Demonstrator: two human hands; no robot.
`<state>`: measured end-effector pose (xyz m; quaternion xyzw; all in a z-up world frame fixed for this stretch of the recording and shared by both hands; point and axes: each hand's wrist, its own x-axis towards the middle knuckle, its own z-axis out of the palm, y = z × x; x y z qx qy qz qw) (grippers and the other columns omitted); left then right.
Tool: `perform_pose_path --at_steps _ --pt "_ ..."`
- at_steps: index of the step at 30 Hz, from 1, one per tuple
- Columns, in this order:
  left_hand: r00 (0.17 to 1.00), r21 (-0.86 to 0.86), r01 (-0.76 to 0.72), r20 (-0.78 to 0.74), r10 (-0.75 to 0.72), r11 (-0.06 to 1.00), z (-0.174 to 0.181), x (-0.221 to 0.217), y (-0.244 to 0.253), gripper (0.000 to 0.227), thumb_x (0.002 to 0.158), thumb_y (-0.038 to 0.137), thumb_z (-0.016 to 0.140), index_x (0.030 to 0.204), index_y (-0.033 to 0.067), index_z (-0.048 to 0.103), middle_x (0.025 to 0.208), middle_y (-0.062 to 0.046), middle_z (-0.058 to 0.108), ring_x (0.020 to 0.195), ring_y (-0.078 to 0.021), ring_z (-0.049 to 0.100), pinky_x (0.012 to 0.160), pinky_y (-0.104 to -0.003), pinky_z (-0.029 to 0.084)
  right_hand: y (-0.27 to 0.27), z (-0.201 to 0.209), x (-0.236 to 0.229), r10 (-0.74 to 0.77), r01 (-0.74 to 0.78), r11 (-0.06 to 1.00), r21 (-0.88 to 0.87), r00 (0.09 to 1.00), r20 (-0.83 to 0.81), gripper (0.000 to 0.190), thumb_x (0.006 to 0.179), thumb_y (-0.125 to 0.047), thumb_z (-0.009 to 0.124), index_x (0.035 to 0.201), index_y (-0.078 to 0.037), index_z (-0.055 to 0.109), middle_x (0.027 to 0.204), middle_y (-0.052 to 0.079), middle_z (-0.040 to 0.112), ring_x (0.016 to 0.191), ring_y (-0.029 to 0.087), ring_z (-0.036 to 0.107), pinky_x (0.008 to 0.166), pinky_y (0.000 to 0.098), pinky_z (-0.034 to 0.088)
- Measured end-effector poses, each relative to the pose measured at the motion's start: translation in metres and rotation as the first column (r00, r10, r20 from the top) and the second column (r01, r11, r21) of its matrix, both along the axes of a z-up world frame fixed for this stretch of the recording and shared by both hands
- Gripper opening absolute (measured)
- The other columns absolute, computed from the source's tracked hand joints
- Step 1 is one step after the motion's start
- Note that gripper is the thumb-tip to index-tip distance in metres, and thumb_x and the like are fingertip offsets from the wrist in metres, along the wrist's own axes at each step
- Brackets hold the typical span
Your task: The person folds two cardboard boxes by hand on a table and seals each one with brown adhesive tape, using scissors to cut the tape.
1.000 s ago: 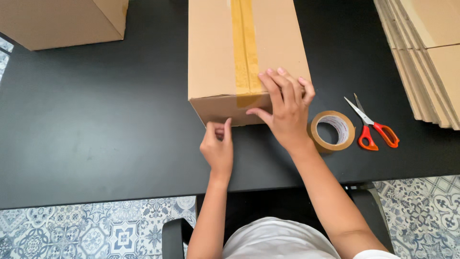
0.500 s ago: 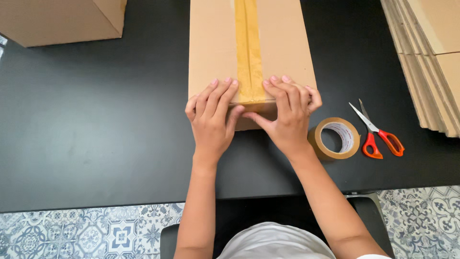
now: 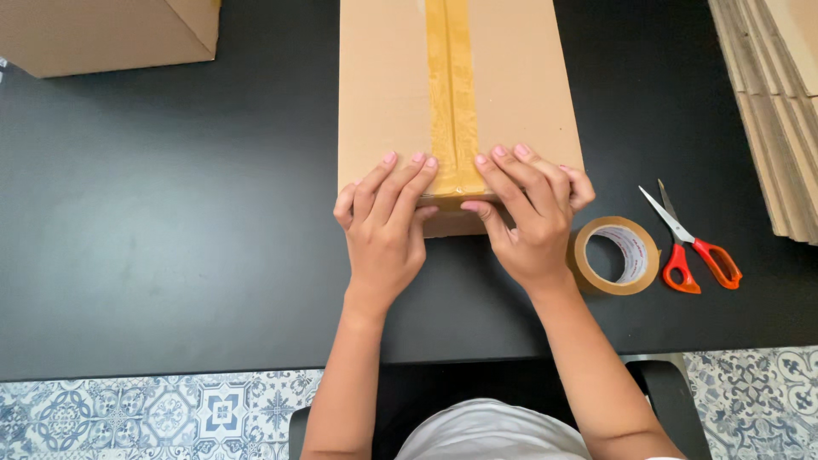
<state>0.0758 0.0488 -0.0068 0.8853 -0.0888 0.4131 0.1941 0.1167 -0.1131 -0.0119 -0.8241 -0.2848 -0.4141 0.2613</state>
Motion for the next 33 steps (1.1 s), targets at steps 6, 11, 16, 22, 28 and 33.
perform_pose_path --at_steps 6,11,16,22,28,33 --pt "0.999 -0.052 -0.031 0.042 0.033 0.998 0.002 0.002 -0.005 0.025 0.089 0.032 0.05 0.109 0.0238 0.062 0.106 0.01 0.061 0.109 -0.0119 0.05 0.093 -0.03 0.021 0.007 0.007 0.002 0.026 -0.036 0.988 0.152 0.997 0.067 0.027 0.093 -0.03 0.051 0.1 -0.014 0.071 0.096 0.001 0.065 0.09 0.02 0.057 0.088 0.0345 0.028" --pt "0.985 -0.089 -0.101 0.13 0.112 0.991 -0.003 0.01 -0.014 0.03 0.079 0.047 0.061 0.094 0.0206 0.064 0.09 0.006 0.059 0.094 -0.0161 0.052 0.087 -0.034 0.025 0.007 0.003 0.002 0.005 -0.011 0.994 0.106 0.998 0.057 0.035 0.084 -0.045 0.063 0.102 -0.015 0.07 0.097 0.0 0.062 0.092 0.021 0.053 0.088 0.0389 0.025" --pt "0.981 -0.089 -0.13 0.133 0.141 0.987 -0.003 0.013 -0.017 0.022 0.088 0.038 0.052 0.092 0.0199 0.064 0.085 0.007 0.057 0.088 -0.0158 0.05 0.085 -0.034 0.025 0.01 0.014 -0.003 0.051 -0.053 0.991 0.123 0.998 0.021 0.026 0.089 -0.032 0.059 0.101 -0.011 0.068 0.094 0.003 0.062 0.092 0.022 0.053 0.089 0.0381 0.024" --pt "0.978 -0.158 -0.124 0.15 0.148 0.98 0.005 0.013 -0.024 0.02 0.09 0.029 0.044 0.09 0.0191 0.061 0.081 0.005 0.053 0.086 -0.0159 0.049 0.087 -0.032 0.024 0.019 0.005 0.001 -0.027 0.031 0.983 0.181 0.999 -0.022 0.036 0.09 -0.044 0.051 0.094 -0.011 0.065 0.086 0.001 0.054 0.088 0.021 0.049 0.089 0.0402 0.02" --pt "0.961 -0.238 -0.197 0.145 0.236 0.951 0.001 0.014 -0.032 0.016 0.087 0.032 0.051 0.086 0.0201 0.061 0.078 0.007 0.051 0.084 -0.0149 0.046 0.085 -0.033 0.022 0.029 0.003 -0.003 -0.101 0.103 0.975 0.198 0.995 -0.019 0.023 0.09 -0.033 0.053 0.09 -0.011 0.061 0.081 0.0 0.044 0.083 0.021 0.045 0.085 0.0424 0.018" --pt "0.94 -0.162 -0.233 0.216 0.265 0.959 -0.001 0.022 -0.037 0.021 0.089 0.023 0.041 0.088 0.0198 0.061 0.075 0.004 0.047 0.081 -0.017 0.046 0.085 -0.033 0.023 0.035 0.001 0.0 -0.127 0.117 0.975 0.189 0.991 0.037 0.025 0.093 -0.021 0.039 0.091 -0.011 0.061 0.08 0.0 0.044 0.083 0.022 0.046 0.086 0.0413 0.018"
